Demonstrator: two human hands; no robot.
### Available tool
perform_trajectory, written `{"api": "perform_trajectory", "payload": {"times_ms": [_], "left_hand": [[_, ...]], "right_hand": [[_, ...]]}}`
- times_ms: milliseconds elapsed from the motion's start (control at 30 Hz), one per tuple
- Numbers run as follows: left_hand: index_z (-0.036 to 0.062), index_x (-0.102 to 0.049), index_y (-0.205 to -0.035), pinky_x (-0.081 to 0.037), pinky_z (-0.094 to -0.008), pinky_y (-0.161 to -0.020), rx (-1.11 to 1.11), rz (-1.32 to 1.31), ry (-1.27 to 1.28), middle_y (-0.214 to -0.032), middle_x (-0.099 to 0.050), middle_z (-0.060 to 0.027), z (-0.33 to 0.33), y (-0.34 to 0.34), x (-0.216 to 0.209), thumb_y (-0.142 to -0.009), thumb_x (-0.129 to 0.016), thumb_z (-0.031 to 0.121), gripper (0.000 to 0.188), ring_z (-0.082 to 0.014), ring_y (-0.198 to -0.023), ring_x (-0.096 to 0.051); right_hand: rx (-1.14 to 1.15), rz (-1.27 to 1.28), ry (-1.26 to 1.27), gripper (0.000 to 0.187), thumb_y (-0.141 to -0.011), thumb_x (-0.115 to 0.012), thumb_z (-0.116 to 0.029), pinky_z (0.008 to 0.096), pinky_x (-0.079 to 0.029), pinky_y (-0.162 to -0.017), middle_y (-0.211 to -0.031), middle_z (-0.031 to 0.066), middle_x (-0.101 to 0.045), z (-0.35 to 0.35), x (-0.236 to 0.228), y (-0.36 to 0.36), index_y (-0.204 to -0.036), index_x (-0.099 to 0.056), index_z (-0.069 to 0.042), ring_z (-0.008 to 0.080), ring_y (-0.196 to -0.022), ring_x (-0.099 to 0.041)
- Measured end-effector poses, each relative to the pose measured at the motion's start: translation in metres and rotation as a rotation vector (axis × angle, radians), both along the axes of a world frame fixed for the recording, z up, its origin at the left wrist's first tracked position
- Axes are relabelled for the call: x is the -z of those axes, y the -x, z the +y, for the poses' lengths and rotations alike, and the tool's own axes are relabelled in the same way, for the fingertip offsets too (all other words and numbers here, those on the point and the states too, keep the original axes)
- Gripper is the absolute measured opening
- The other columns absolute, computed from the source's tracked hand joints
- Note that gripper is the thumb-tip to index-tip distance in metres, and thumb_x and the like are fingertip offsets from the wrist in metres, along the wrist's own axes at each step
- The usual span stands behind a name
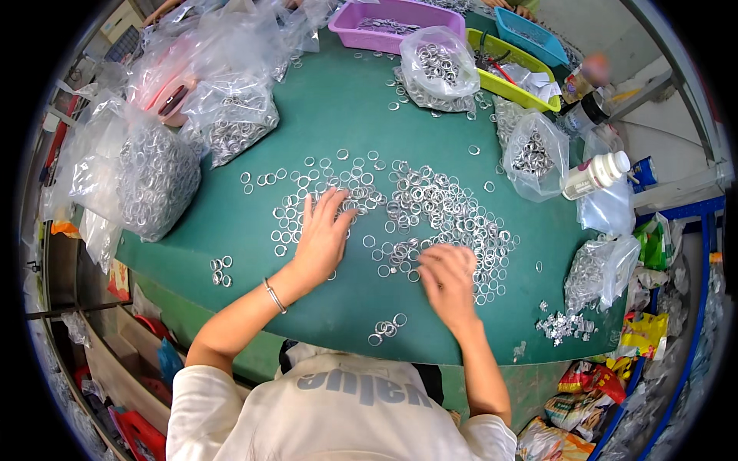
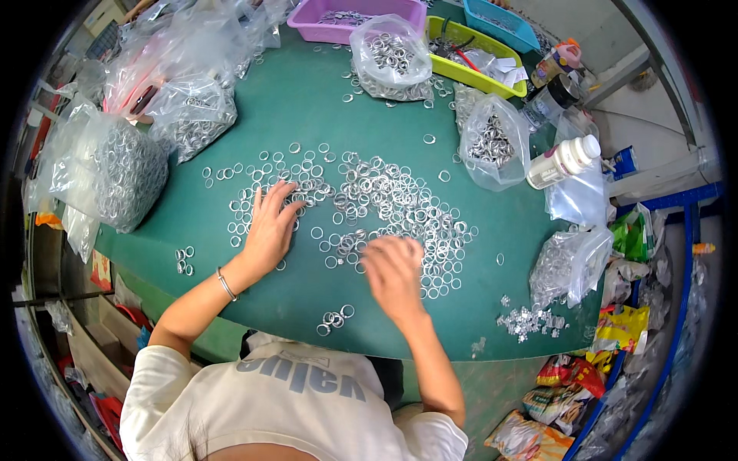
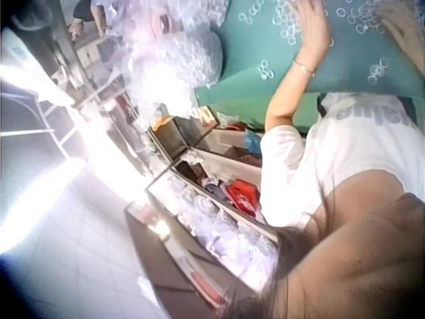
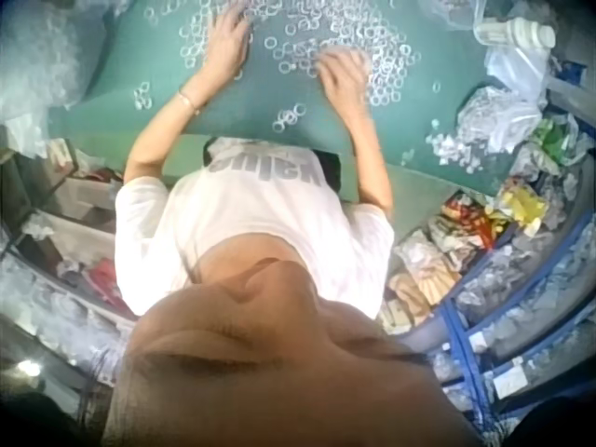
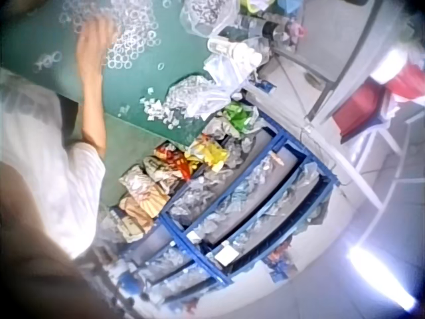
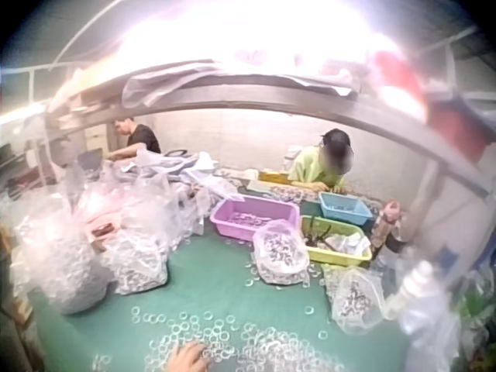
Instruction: The person picks up small metal rings by hand and sorts them on a table, occasionally moving bags of rings and reaching into a plastic container.
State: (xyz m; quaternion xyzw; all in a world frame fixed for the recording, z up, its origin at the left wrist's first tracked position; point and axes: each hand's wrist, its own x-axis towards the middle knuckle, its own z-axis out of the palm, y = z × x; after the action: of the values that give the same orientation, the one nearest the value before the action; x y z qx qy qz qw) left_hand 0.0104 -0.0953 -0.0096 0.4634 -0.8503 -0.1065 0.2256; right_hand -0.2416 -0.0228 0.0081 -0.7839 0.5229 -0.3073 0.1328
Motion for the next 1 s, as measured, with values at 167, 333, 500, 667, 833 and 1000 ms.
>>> {"api": "perform_trajectory", "payload": {"times_ms": [167, 333, 500, 667, 833, 1000], "left_hand": [[0.0047, -0.059, -0.119, -0.031, -0.0544, -0.108, 0.348, 0.148, -0.128, -0.135, -0.048, -0.0155, 0.011, 0.055, -0.016, -0.081, -0.060, -0.001, 0.038, -0.0333, -0.131, -0.041], [0.0028, -0.059, -0.119, -0.027, -0.0568, -0.110, 0.406, 0.040, -0.095, -0.137, -0.048, -0.0134, 0.014, 0.045, 0.003, -0.078, -0.059, -0.003, 0.041, -0.0322, -0.132, -0.040], [0.0012, -0.060, -0.114, -0.023, -0.0579, -0.112, 0.180, -0.060, -0.059, -0.137, -0.047, -0.0154, 0.010, -0.001, -0.005, -0.074, -0.057, -0.007, 0.040, -0.0356, -0.134, -0.038], [0.0032, -0.060, -0.111, -0.037, -0.0479, -0.098, 0.130, 0.127, -0.030, -0.121, -0.053, -0.0126, 0.020, 0.025, -0.008, -0.076, -0.060, -0.004, 0.036, -0.0310, -0.115, -0.049], [0.0061, -0.058, -0.114, -0.036, -0.0389, -0.081, 0.206, 0.122, -0.051, -0.106, -0.054, -0.0074, 0.014, 0.059, -0.008, -0.079, -0.068, 0.008, 0.036, -0.0244, -0.096, -0.051], [0.0050, -0.057, -0.118, -0.037, -0.0414, -0.088, 0.201, 0.132, -0.123, -0.115, -0.054, -0.0093, 0.030, 0.037, -0.013, -0.080, -0.066, 0.006, 0.040, -0.0254, -0.106, -0.051]], "right_hand": [[0.294, 0.026, 0.041, 0.024, -0.079, -0.069, -0.010, 0.0430, -0.036, -0.091, -0.111, 0.0087, -0.059, -0.021, -0.005, 0.014, -0.102, -0.065, -0.005, 0.0292, -0.108, -0.051], [0.151, 0.202, -0.005, 0.031, -0.080, -0.070, -0.016, 0.0491, -0.029, -0.101, -0.125, 0.0101, -0.052, -0.008, 0.009, 0.017, -0.108, -0.062, -0.007, 0.0307, -0.122, -0.044], [0.342, 0.283, 0.047, 0.020, -0.080, -0.069, -0.012, 0.0482, -0.028, -0.101, -0.120, 0.0094, -0.055, -0.001, 0.005, 0.042, -0.098, -0.064, -0.008, 0.0302, -0.120, -0.046], [0.380, 0.146, -0.012, 0.021, -0.079, -0.072, -0.017, 0.0460, -0.032, -0.095, -0.108, 0.0096, -0.059, -0.031, -0.010, 0.007, -0.095, -0.064, -0.005, 0.0289, -0.104, -0.051], [0.343, 0.337, 0.146, 0.016, -0.079, -0.071, -0.015, 0.0430, -0.036, -0.087, -0.092, 0.0089, -0.059, -0.056, 0.008, -0.003, -0.088, -0.064, -0.004, 0.0256, -0.090, -0.053], [0.189, 0.079, -0.023, 0.009, -0.077, -0.070, -0.009, 0.0397, -0.037, -0.079, -0.087, 0.0052, -0.061, -0.006, -0.022, -0.004, -0.083, -0.065, -0.005, 0.0244, -0.085, -0.054]]}}
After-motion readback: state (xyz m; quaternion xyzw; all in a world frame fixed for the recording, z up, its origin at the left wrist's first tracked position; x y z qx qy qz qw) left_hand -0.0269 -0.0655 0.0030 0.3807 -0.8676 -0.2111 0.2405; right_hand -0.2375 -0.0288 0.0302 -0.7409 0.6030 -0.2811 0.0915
